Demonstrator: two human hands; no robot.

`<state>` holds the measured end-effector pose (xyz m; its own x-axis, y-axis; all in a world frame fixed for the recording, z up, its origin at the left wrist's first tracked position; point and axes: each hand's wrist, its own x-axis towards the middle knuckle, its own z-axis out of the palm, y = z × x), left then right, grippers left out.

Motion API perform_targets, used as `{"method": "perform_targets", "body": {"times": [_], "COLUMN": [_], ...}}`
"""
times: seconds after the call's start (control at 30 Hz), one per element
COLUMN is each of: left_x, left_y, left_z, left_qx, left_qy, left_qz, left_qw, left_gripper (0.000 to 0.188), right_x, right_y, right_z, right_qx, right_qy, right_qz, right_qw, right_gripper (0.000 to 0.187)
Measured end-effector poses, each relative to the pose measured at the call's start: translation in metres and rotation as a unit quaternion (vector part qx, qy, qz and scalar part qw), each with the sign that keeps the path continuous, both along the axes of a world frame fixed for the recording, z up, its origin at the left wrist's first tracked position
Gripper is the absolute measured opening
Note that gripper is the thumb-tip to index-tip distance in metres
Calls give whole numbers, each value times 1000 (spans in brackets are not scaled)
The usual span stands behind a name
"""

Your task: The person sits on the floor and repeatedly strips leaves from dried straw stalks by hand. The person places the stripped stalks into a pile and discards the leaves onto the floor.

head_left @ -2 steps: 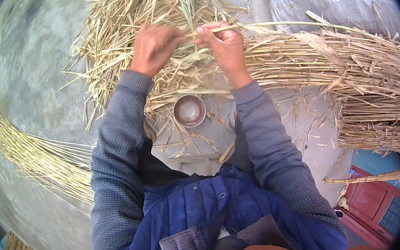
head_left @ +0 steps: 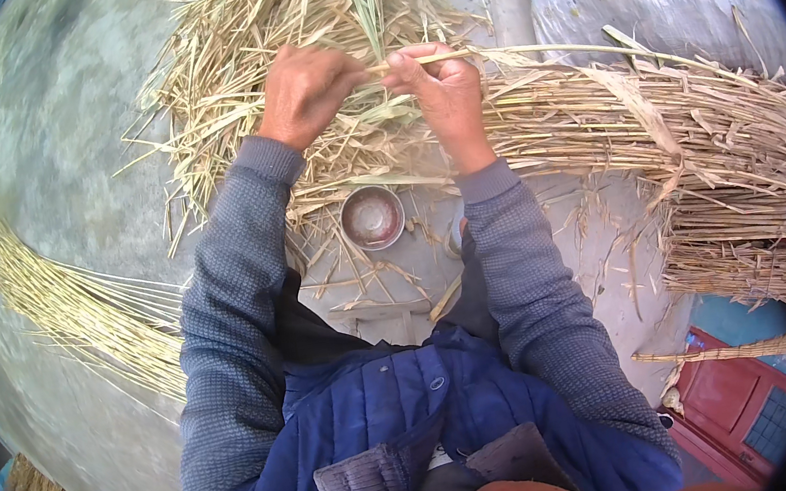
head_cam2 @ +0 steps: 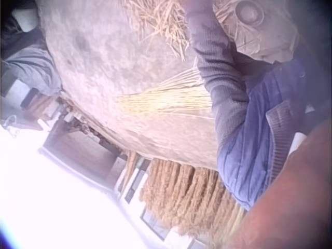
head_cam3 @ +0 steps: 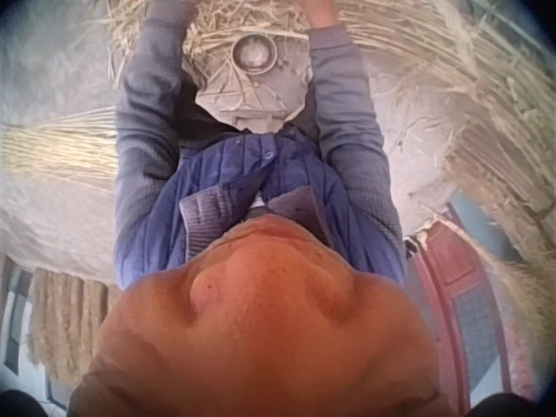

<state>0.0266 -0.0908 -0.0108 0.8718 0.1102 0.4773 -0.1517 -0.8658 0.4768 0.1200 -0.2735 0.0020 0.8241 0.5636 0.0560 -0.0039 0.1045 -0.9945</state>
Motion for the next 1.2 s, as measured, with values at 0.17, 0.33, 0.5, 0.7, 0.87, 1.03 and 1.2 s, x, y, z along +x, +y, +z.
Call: {"method": "perform_targets", "body": {"times": [0.17,0.33,0.5,0.7,0.87,1.03,1.2], "left_x": [-12,-13,-3,-5,-12,-30,-33], "left_y": [30,32,12,25,66,114,102], "left_z": [14,11,-4,-7,-11,-20,-30], "left_qx": [-18,-163,-332,-565,-587,-669,12], "left_qy": [110,133,132,56,31,-117,140], "left_qz": [9,-14,-17,-5,38,153,342], "left_qw": [994,977,934,823,808,718,929], "left_gripper": [13,22,25,15,14,17,28], "right_x": [19,23,16,21,24,31,24], "right_y": [-25,-27,-22,-27,-34,-40,-31], "right_z": [11,12,11,13,6,7,0], "right_qx": [2,39,20,6,22,12,35], "right_qy": [-25,-17,3,0,-1,-9,26], "right_qz": [35,23,0,-4,10,-22,-1], "right_qw": [999,999,1000,1000,1000,1000,999], "right_gripper": [23,26,27,24,23,22,23]}}
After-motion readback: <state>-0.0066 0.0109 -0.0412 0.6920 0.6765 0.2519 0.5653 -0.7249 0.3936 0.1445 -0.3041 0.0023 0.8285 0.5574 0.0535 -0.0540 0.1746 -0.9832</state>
